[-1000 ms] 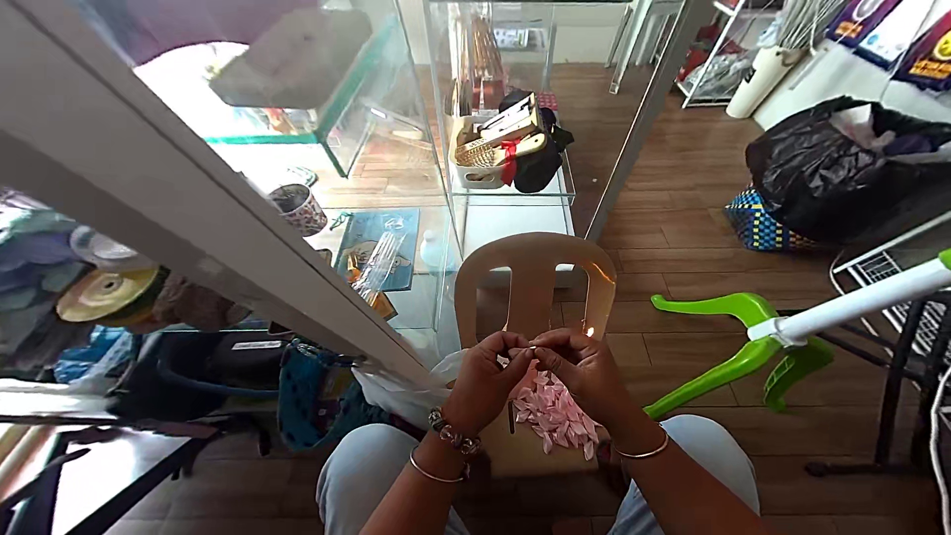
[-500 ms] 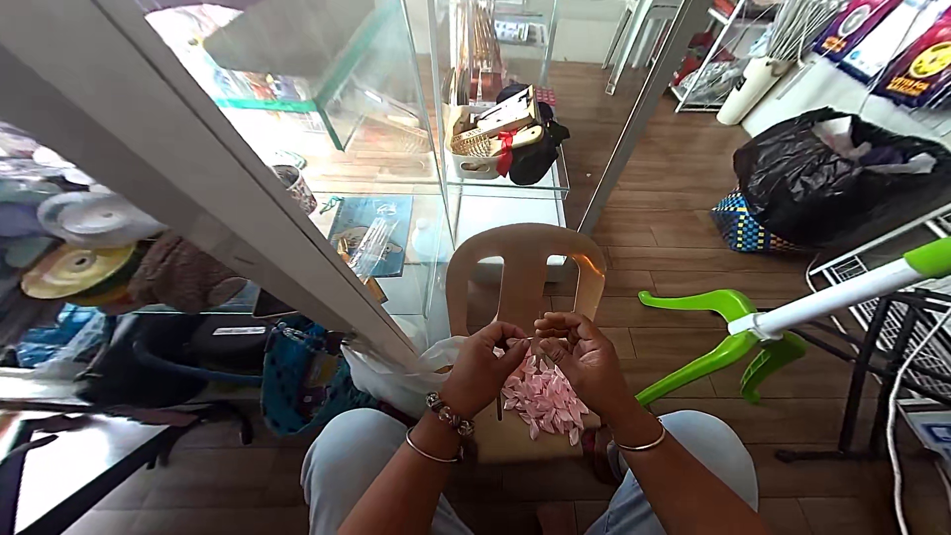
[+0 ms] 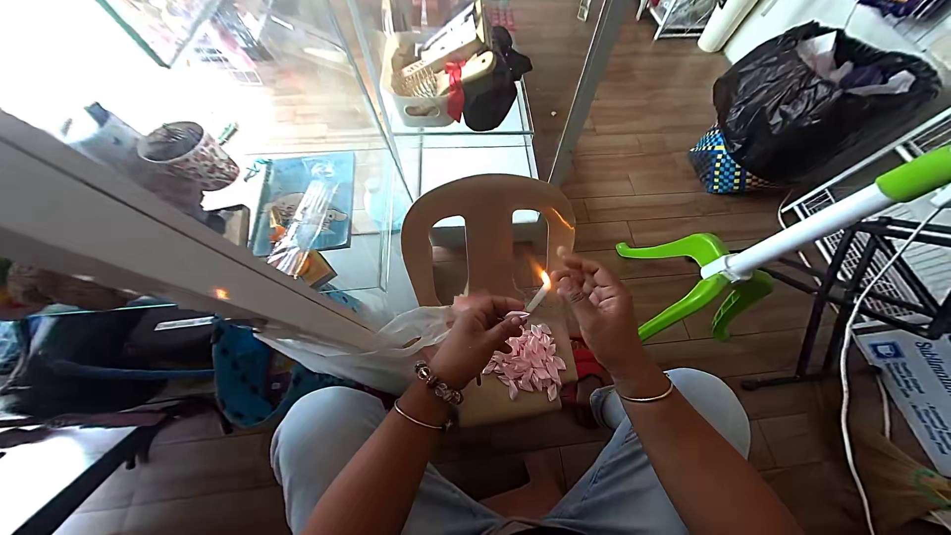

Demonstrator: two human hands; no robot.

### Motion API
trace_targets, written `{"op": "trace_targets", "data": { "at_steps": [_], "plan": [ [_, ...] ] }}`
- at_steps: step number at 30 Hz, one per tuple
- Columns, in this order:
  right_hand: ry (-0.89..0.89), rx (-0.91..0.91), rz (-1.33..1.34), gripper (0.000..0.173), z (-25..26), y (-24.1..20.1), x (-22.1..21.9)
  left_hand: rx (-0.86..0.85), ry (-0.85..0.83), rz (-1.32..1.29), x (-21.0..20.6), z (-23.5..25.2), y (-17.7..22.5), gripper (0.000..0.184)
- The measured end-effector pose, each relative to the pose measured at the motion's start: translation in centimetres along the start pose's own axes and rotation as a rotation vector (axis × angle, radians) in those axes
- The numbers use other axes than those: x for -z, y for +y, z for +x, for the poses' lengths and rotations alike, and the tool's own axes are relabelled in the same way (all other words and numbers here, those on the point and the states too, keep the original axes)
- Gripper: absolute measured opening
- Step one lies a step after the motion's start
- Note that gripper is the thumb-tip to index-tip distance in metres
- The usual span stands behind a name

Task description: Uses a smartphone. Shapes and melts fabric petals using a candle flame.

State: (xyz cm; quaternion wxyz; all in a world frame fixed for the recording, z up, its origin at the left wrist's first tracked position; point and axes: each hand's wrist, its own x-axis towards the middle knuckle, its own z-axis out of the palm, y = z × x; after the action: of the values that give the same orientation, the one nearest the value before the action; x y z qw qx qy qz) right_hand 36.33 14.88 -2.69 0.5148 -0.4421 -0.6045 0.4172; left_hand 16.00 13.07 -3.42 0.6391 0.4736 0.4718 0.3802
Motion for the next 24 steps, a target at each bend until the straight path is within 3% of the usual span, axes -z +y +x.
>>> {"op": "trace_targets", "data": {
  "at_steps": [7, 13, 17, 21, 24],
  "plan": [
    [0.112, 0.016, 0.072, 0.03, 0.2, -1.1, 1.5, 0.019, 0.004, 0.055, 0.0, 0.6, -0.6, 0.026],
    [0.057, -0.011, 0.004, 0.034, -0.4, -1.4, 1.4, 0.309, -0.204, 0.76, -0.1, 2.5, -5.1, 0.028],
    [0.053, -0.005, -0.043, 0.037, -0.6, -1.6, 1.5, 0.417, -0.31, 0.869, -0.6, 3.5, -8.0, 0.044],
    [0.083, 0.023, -0.052, 0.034, -0.9, -1.7, 1.8, 0.321, -0.237, 1.05, -1.0, 2.4, -8.0, 0.049],
    [0.159, 0.057, -0.089, 0.032, -0.3, -1.0, 1.9, -0.005, -0.201, 1.243, -2.1, 0.7, -9.1, 0.034]
  ]
}}
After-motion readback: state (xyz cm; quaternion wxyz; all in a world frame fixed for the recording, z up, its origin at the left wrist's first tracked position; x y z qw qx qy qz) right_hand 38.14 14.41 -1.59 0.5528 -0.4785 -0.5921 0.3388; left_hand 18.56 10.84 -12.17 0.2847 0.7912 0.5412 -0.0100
